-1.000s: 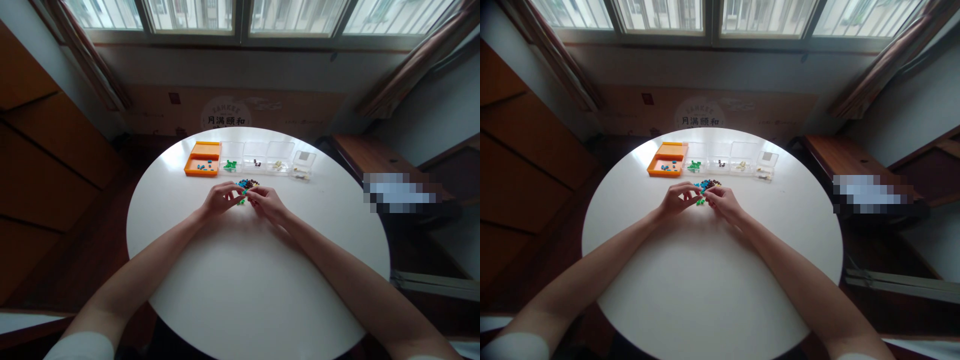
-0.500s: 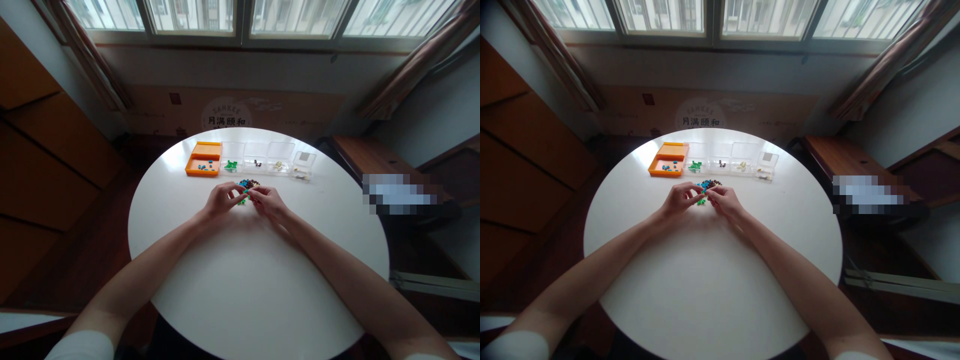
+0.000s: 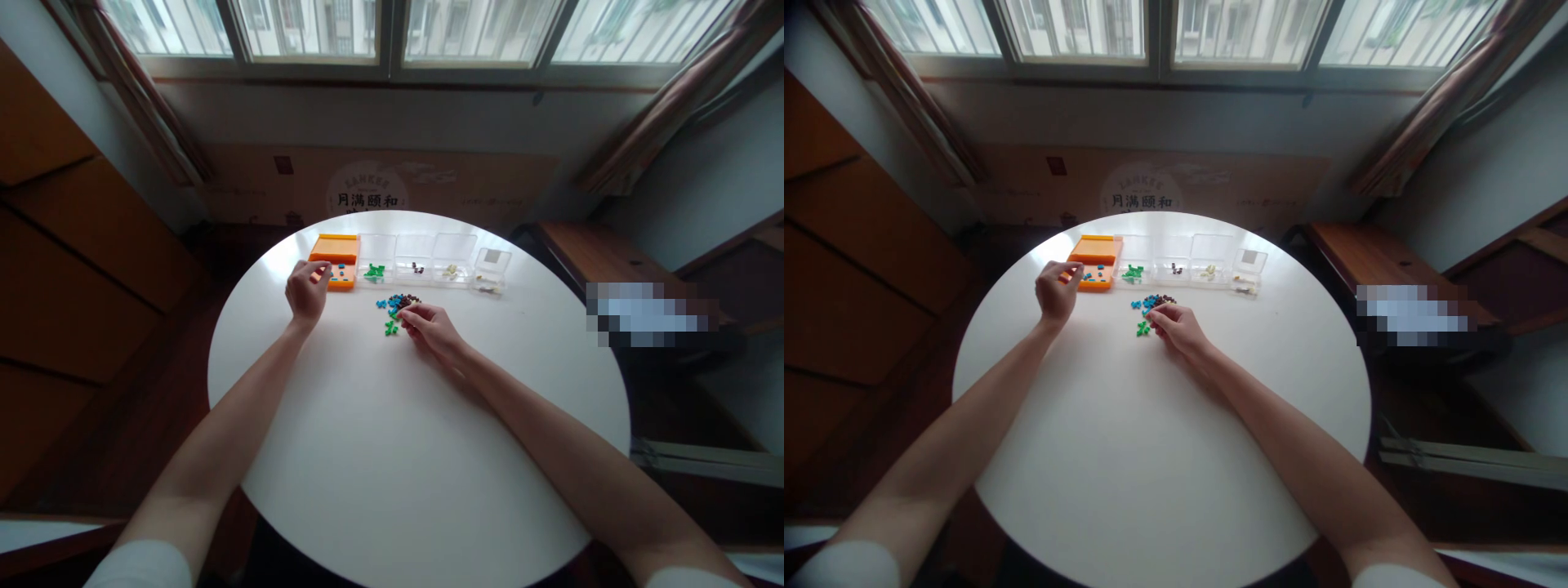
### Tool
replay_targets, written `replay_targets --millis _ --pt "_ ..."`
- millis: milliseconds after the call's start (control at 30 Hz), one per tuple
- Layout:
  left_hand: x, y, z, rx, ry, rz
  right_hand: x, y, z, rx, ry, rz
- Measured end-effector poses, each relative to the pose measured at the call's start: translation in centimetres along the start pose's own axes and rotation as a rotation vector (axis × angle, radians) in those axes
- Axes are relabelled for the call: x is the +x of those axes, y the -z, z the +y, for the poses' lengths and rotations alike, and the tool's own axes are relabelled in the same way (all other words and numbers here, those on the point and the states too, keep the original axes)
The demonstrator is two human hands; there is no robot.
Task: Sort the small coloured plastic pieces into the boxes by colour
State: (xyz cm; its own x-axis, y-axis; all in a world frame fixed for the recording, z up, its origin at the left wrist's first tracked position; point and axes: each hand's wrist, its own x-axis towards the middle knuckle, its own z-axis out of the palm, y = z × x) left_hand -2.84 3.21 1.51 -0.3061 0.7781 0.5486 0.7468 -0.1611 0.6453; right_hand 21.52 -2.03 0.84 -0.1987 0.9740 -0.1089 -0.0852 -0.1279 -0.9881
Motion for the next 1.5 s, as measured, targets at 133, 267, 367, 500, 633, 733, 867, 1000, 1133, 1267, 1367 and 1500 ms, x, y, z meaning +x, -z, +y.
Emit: replay_targets --millis 133,267,367,500,633,733,867,1000,1133,1267,1367,1500 --pt "0.7 -0.3 -1.6 0.090 0.022 0.014 0.0 0.0 -0.1 -0.018 0.018 -0.017" --pt "0.4 -0.8 -1.8 0.134 -0.022 -0.056 0.2 0.0 0.2 -0.054 0.048 -0.018" --pt "0.3 -0.7 -1.2 0.132 -0.074 -0.070 0.1 0.2 0.7 -0.216 0.184 -0.018" --pt "-0.7 -1.1 0.1 0.057 -0.132 -0.147 -0.2 0.4 1.1 -0.603 0.483 -0.095" --pt "-2.9 -2.1 1.4 -0.108 -0.315 -0.481 -0.4 0.6 1.4 -0.849 0.647 -0.159" --pt "-3.9 -2.4 1.9 -0.095 -0.450 -0.615 -0.2 0.7 1.7 -0.919 0.685 -0.130" --pt "-3.9 -2.4 2.0 -0.080 -0.440 -0.564 0.1 0.9 2.2 -0.907 0.711 -0.115" --pt "-4.1 -2.7 2.2 -0.132 -0.466 -0.574 0.3 0.9 2.2 -0.849 0.719 -0.090" --pt "-4.9 -3.1 2.7 -0.292 -0.391 -0.560 0.2 0.9 1.7 -0.665 0.571 -0.029" --pt "-5.4 -3.3 3.2 -0.332 -0.394 -0.611 0.3 1.0 1.5 -0.459 0.403 -0.041" --pt "-5.4 -3.2 3.3 -0.328 -0.399 -0.624 0.6 1.2 1.7 -0.368 0.390 -0.049" --pt "-5.6 -3.1 3.6 -0.344 -0.389 -0.653 0.8 1.3 1.6 -0.298 0.366 -0.064"
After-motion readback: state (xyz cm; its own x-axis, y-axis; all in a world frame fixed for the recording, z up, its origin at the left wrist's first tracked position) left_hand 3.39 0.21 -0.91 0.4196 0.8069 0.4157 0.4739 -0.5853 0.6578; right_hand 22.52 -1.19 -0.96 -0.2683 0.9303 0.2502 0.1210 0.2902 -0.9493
